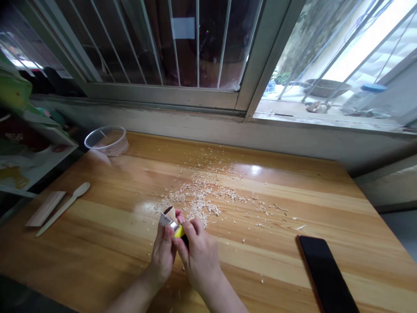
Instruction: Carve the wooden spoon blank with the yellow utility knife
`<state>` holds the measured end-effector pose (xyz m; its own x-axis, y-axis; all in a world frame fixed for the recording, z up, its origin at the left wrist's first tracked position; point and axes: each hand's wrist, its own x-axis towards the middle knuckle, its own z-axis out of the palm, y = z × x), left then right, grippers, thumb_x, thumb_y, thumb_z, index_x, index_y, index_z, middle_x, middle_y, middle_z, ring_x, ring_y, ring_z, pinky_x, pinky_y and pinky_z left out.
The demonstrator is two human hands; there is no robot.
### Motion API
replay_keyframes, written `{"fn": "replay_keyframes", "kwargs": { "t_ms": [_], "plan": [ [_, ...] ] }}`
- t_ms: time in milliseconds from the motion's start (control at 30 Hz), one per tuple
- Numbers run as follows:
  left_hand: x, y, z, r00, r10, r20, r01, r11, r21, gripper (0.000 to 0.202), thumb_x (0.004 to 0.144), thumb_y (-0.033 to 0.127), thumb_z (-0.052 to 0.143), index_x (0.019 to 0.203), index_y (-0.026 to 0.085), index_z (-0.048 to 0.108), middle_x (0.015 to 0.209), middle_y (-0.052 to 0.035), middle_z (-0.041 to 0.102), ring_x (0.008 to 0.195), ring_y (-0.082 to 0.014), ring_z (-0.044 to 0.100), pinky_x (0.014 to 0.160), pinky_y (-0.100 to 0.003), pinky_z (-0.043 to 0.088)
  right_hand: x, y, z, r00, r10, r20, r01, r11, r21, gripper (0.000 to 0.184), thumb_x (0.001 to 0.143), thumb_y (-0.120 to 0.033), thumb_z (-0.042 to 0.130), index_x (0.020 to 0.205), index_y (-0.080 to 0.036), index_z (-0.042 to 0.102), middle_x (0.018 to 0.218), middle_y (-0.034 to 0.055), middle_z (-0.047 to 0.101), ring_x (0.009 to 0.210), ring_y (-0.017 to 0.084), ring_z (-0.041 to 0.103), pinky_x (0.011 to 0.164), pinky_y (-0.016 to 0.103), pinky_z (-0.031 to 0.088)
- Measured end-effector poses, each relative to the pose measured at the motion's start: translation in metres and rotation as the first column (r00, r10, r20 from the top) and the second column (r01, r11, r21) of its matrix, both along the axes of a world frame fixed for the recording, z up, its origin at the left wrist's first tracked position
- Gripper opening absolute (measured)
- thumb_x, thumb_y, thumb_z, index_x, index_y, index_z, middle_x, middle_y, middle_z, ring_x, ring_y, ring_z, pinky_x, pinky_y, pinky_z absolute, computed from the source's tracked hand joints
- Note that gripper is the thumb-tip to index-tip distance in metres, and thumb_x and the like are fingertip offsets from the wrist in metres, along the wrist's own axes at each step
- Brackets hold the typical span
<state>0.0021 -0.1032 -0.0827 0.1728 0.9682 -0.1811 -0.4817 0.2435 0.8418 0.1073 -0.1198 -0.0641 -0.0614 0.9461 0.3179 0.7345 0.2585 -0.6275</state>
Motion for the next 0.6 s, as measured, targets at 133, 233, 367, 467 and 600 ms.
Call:
{"fn": "replay_keyframes", "kwargs": {
  "t_ms": [133,233,367,467,600],
  "plan": [
    [0.004,0.001,0.006,0.999,0.035,0.023,-0.035,0.999,-0.018,0.039,0.08,0.054,0.056,0.107,0.025,0.056,0.099,-0.003,0.061,0.098,-0.0194,0.058,0.089,-0.031,0.045,-0.002,0.001,-0.001,0.999,-0.028,0.018,0.027,1.0,0.014,0.034,0.097,-0.041,0.027,0.107,-0.02,0.051,0.087,0.0054,0.056,0.054,0.013,0.056,0.047,0.023,0.039],
    [0.006,0.002,0.008,0.998,0.063,0.028,-0.063,0.998,-0.026,0.039,0.079,0.054,0.058,0.104,0.024,0.057,0.095,-0.0021,0.061,0.093,-0.0175,0.059,0.085,-0.029,0.046,-0.004,0.002,0.001,0.998,-0.05,0.037,0.049,0.998,0.047,0.034,0.097,-0.041,0.026,0.1,-0.019,0.052,0.083,0.0046,0.056,0.053,0.013,0.056,0.045,0.022,0.037],
    [0.01,0.003,0.009,0.996,0.09,-0.003,-0.09,0.995,-0.035,0.041,0.079,0.055,0.057,0.105,0.025,0.056,0.098,-0.0026,0.061,0.094,-0.0173,0.058,0.086,-0.027,0.045,-0.005,0.003,0.003,0.993,-0.09,0.07,0.083,0.992,0.095,0.034,0.098,-0.041,0.024,0.096,-0.019,0.051,0.081,0.0045,0.057,0.051,0.013,0.056,0.045,0.022,0.037],
    [0.012,0.003,0.011,0.993,0.113,-0.035,-0.112,0.993,0.02,0.032,0.083,0.052,0.054,0.101,0.026,0.055,0.092,-0.0001,0.06,0.087,-0.0147,0.057,0.083,-0.025,0.045,-0.006,0.004,0.004,0.988,-0.124,0.096,0.115,0.989,0.098,0.034,0.098,-0.04,0.024,0.097,-0.019,0.051,0.081,0.0052,0.058,0.051,0.013,0.056,0.044,0.022,0.037],
    [0.012,0.005,0.016,0.989,0.116,-0.093,-0.112,0.993,0.048,0.029,0.085,0.049,0.051,0.1,0.024,0.052,0.088,-0.001,0.056,0.084,-0.0152,0.055,0.079,-0.025,0.044,-0.007,0.005,0.003,0.984,-0.162,0.078,0.156,0.985,0.076,0.034,0.098,-0.04,0.023,0.095,-0.02,0.051,0.08,0.005,0.059,0.051,0.014,0.056,0.044,0.023,0.037]
  ]
}}
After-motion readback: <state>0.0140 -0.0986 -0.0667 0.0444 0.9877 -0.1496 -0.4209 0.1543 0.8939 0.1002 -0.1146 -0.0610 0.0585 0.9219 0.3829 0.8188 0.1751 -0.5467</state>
